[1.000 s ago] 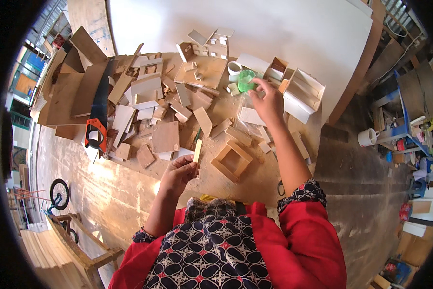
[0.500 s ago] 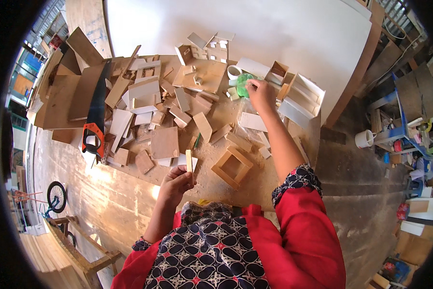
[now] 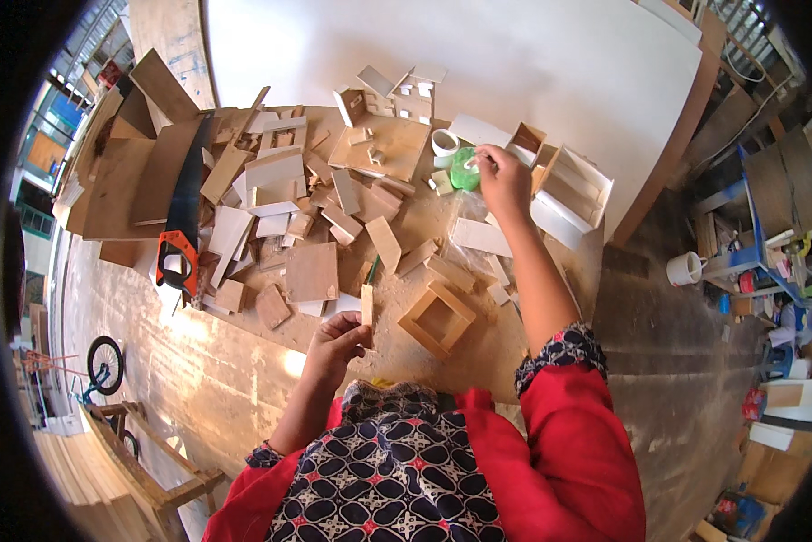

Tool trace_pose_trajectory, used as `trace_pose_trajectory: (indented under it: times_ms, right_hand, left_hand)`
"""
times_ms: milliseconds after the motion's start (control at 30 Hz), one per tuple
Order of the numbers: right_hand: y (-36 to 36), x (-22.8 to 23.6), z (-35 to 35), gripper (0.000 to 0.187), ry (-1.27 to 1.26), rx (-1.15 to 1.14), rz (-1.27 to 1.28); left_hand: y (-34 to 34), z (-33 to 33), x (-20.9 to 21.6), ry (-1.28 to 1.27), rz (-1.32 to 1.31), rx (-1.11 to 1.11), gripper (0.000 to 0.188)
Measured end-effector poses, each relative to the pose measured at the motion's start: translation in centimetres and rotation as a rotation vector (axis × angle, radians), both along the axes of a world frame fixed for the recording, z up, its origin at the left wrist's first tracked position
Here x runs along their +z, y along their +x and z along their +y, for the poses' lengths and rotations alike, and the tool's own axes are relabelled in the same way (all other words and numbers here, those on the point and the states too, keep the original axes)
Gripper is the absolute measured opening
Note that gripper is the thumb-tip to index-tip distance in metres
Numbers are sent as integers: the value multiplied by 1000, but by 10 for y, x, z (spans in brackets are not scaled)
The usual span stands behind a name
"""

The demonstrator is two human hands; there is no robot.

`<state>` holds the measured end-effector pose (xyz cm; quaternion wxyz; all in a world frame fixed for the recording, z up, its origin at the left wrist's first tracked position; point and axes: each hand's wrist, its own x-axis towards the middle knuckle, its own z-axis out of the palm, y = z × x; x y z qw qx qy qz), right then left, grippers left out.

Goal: The person cuts small wood pieces with scissors and applies glue with a brush to assemble a miniature house structure on a workbench.

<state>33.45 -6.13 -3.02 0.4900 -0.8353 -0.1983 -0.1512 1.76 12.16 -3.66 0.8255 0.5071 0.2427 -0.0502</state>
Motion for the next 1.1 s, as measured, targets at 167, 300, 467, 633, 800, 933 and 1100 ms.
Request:
trace_pose_trajectory:
  times_ms: [167, 300, 467, 633, 800, 933, 1100]
  right_hand:
    - [-49, 42, -14, 21, 553, 152, 350]
    - [-115, 74, -27, 19, 789, 379, 622]
    - [-174, 86, -38, 19, 830, 590, 767]
    - [-193, 83, -42, 18, 785, 591, 803]
    - [-202, 78, -50, 19, 606, 622, 725]
    - [-206, 85, -52, 19, 445, 593, 487]
    - [-207, 80, -62, 17, 464, 505, 380]
  left_hand:
    - [1, -14, -1, 293, -142, 138, 13]
    - [8, -19, 30, 987, -434, 214, 27]
    - [12, -17, 42, 1263, -652, 288, 28]
    - [11, -21, 49, 1296, -688, 294, 30]
    - [8, -26, 55, 1288, -688, 277, 30]
    - [6, -27, 52, 1283, -688, 287, 29]
    - [3, -30, 43, 1082, -531, 307, 23]
